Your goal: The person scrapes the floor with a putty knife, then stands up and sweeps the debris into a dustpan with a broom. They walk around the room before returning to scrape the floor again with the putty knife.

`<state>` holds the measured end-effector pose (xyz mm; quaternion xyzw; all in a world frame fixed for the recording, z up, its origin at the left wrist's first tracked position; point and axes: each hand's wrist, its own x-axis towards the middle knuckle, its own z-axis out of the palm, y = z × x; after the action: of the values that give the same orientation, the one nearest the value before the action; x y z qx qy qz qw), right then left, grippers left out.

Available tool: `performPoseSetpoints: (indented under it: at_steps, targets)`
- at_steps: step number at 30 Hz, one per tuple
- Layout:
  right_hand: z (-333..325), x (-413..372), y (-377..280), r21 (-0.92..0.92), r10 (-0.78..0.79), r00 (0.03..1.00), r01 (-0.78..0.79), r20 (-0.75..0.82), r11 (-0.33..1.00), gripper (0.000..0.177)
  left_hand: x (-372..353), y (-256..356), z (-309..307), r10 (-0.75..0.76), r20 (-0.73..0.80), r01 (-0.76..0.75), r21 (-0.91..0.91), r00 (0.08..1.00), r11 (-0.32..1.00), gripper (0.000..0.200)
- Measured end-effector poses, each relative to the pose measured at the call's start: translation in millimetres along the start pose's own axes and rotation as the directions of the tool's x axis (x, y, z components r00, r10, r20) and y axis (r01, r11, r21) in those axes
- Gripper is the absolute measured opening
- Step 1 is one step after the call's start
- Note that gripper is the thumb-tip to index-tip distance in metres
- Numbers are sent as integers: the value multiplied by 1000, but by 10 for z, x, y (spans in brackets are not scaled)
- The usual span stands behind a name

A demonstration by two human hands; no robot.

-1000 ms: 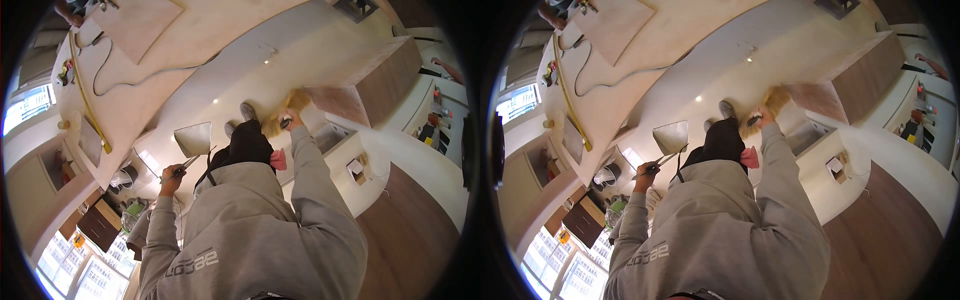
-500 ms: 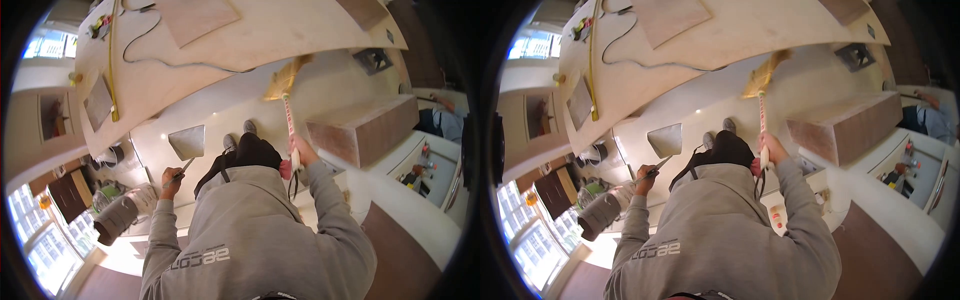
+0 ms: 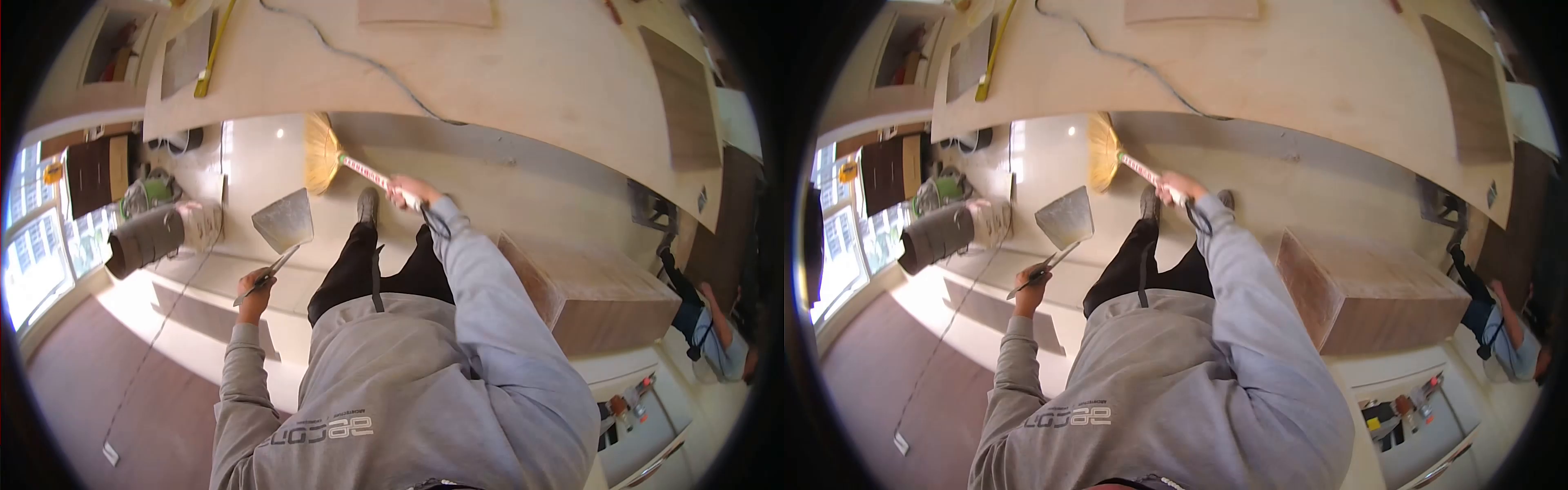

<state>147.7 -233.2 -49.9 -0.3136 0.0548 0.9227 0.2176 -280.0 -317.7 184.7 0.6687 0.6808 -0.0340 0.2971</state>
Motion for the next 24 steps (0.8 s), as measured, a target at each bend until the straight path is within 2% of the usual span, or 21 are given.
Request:
performPoseSetpoints:
  at_steps: [2,4,5,6,7,8,9,10,11,15,16,18,20,22,23,24]
  targets:
    - [57,23,-218,-64,-28,992,20,-124,998,11,-123,210,-1,-36,17,37,-13,999,999,17]
    - [-409,105,-187,-185,-85,994,71,-68,980,11,-256,356,57,-79,15,79,14,997,997,17]
    - [-574,-25,-136,-248,-174,972,131,-160,960,10,-345,398,76,-88,-3,88,27,996,996,17]
    - [-843,-166,-38,-218,-231,944,180,-236,959,11,-413,431,102,-118,-5,118,-6,993,993,19]
    - [-1294,-311,25,-166,-221,959,193,-177,967,12,-464,468,129,-143,-19,142,-23,990,990,19]
    - [-1210,-782,45,-27,-219,938,220,-270,975,13,-519,500,149,-166,1,166,-53,986,985,19]
    - [-1014,-1316,-57,-180,-216,914,161,-343,970,14,-566,515,160,-187,19,188,-83,982,979,20]
    - [-1093,-1614,-42,-116,-217,898,187,-382,976,16,-604,510,187,-209,2,208,-98,978,973,20]
    - [-1531,-1738,12,-245,-245,817,131,-522,961,15,-632,487,245,-193,3,192,-132,981,972,20]
    - [-1472,-2361,-6,-43,-165,719,185,-675,982,16,-647,381,489,-160,33,163,-181,987,970,20]
    - [-1327,-2378,-11,-67,-168,721,166,-672,984,16,-634,371,555,-160,22,161,-204,987,966,20]
    - [-823,-2324,11,-445,-325,578,-74,-749,893,10,-621,279,725,-164,-14,155,-257,986,954,20]
    - [-351,-2187,136,-336,-319,544,72,-776,939,13,-612,229,821,-175,-26,160,-300,984,941,22]
    - [135,-2176,197,-266,-274,622,108,-733,958,20,-635,90,975,-199,-61,164,-361,978,918,22]
    - [354,-2192,236,-295,-282,622,86,-730,952,20,-644,18,1065,-205,-85,156,-395,975,905,22]
    - [560,-2207,272,-319,-273,676,59,-684,946,22,-648,-51,1142,-226,-94,167,-421,970,891,22]
